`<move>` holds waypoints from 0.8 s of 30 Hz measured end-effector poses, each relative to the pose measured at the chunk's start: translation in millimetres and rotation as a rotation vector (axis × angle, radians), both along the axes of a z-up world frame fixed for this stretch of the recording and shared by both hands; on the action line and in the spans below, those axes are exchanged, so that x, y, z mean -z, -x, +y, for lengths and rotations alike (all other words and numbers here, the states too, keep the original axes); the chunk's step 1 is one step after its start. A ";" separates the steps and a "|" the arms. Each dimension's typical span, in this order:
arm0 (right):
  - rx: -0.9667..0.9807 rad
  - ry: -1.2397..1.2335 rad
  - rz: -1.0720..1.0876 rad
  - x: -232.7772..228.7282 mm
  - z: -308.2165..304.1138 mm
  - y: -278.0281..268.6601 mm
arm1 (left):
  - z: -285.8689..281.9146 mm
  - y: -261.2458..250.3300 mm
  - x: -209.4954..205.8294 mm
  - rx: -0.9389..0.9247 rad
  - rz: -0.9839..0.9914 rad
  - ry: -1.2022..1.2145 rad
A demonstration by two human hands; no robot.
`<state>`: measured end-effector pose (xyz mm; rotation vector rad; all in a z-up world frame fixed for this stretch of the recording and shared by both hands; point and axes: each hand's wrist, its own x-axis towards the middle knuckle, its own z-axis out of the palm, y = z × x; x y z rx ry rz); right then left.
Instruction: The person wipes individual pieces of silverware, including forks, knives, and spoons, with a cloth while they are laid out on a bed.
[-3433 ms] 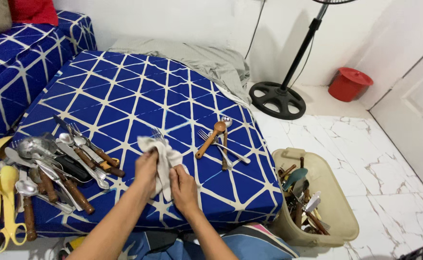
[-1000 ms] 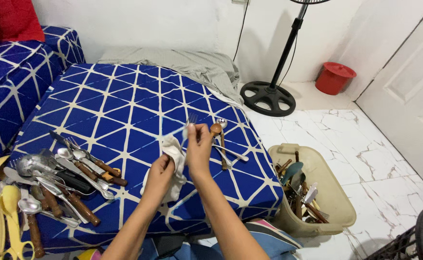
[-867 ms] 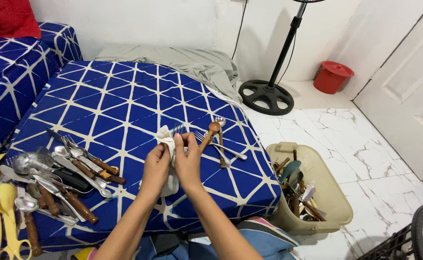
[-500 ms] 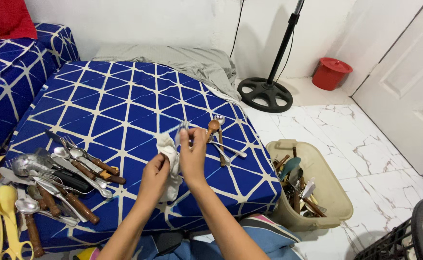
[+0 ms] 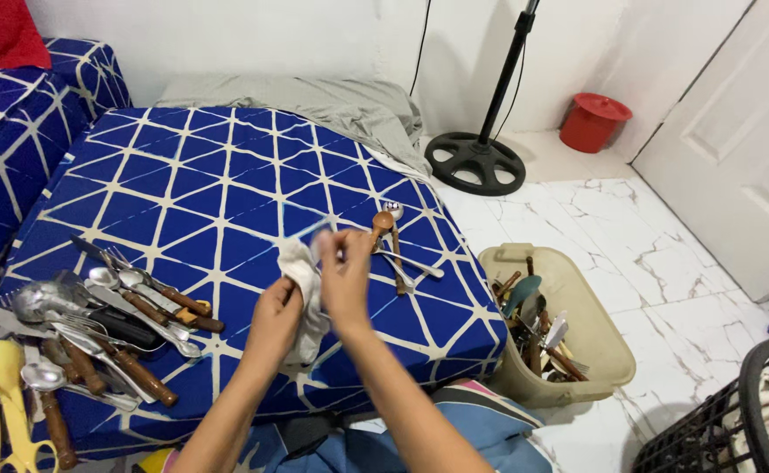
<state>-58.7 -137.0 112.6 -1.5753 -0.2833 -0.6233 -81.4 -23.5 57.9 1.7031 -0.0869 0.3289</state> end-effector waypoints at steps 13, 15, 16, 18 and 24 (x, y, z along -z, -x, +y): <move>0.016 -0.137 0.085 -17.8 -4.7 -9.6 | -6.2 -3.0 2.7 0.023 -0.014 0.161; 0.039 -0.020 0.003 -9.5 -1.6 -1.4 | -6.8 -5.0 0.3 -0.012 0.013 0.143; 0.051 0.037 -0.040 -5.7 1.6 1.1 | -5.5 -8.9 -4.5 -0.044 0.037 0.130; 0.015 0.053 -0.028 4.0 8.7 6.9 | -4.4 -15.4 -11.2 -0.106 0.094 0.111; 0.042 0.045 -0.020 -3.1 4.8 -22.9 | 2.8 -19.8 6.0 -0.119 -0.007 -0.021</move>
